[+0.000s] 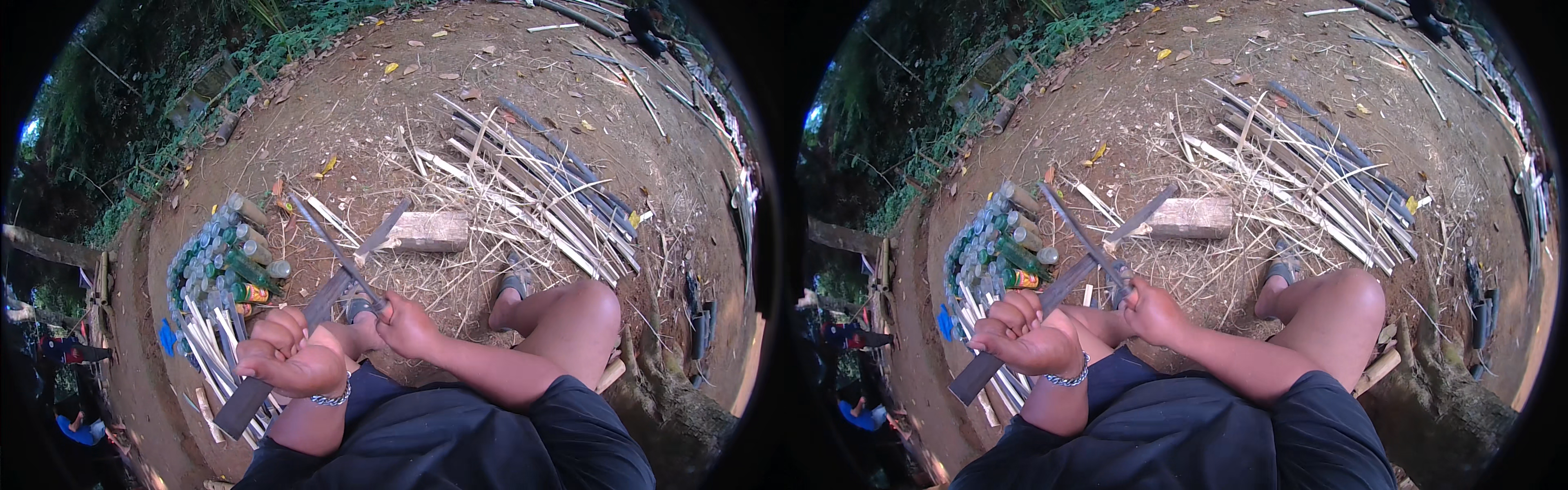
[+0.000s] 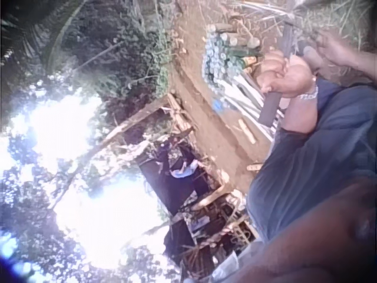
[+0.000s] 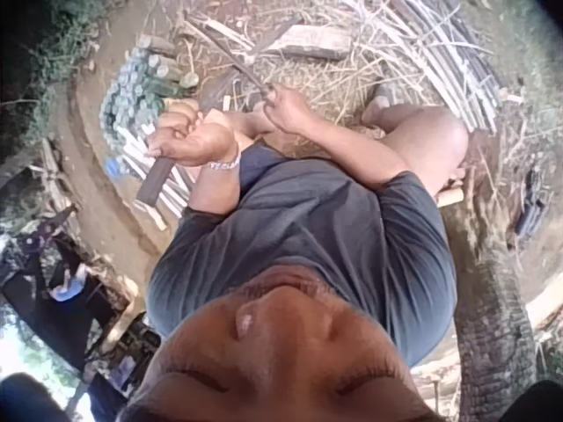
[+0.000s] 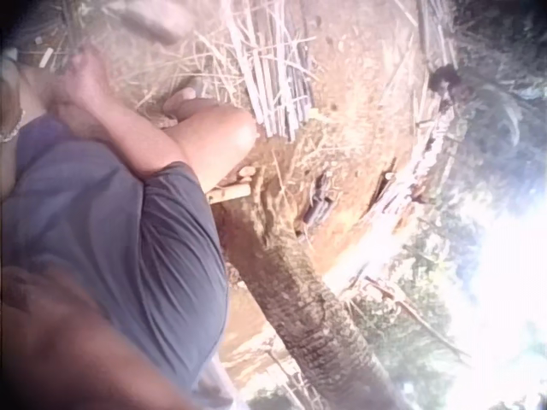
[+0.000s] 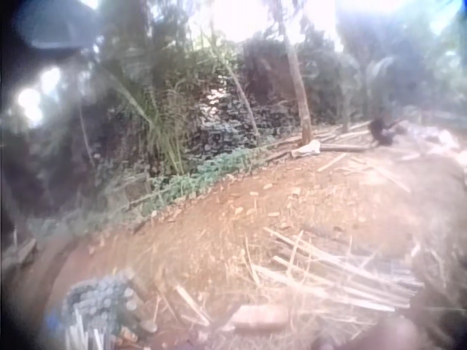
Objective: The person uses a blade to shave thin strips from a length of bamboo, repeatedly sliding the tool along the wood to smooth it and remove material.
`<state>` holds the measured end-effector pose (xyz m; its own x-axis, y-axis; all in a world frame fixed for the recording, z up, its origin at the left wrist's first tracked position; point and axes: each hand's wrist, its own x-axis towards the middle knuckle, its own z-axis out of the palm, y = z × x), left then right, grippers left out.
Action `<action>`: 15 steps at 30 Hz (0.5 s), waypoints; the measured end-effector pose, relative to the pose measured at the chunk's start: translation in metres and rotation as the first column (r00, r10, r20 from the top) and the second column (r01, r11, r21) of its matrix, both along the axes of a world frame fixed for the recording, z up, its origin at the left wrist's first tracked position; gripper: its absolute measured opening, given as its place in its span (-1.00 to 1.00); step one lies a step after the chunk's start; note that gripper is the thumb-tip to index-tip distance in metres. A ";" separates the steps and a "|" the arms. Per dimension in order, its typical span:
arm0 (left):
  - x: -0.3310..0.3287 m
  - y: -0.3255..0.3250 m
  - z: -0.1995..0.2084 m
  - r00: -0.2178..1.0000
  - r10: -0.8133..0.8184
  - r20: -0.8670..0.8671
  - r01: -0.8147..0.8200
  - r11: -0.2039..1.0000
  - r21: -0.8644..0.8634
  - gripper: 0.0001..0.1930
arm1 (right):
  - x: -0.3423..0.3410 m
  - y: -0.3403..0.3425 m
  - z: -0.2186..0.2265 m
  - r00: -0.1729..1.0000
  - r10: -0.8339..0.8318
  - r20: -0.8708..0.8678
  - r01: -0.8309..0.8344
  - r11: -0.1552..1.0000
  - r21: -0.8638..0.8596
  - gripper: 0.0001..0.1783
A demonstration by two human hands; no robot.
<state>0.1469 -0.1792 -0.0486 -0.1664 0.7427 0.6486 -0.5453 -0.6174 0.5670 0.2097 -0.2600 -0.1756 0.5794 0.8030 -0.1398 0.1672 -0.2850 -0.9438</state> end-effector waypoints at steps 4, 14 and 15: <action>0.005 0.005 0.005 0.999 0.046 0.007 -0.045 0.995 -0.084 -0.47 | -0.009 -0.004 -0.011 0.985 0.098 0.144 -0.116 0.986 0.124 -0.65; 0.018 0.009 0.019 0.997 0.074 0.002 -0.073 0.993 -0.097 -0.48 | -0.003 0.007 -0.048 0.998 -0.059 0.002 0.059 0.998 -0.030 -0.60; 0.020 0.008 0.020 0.999 0.049 0.013 -0.048 0.993 -0.106 -0.48 | 0.009 0.008 -0.067 0.984 -0.158 -0.083 0.148 0.982 -0.121 -0.60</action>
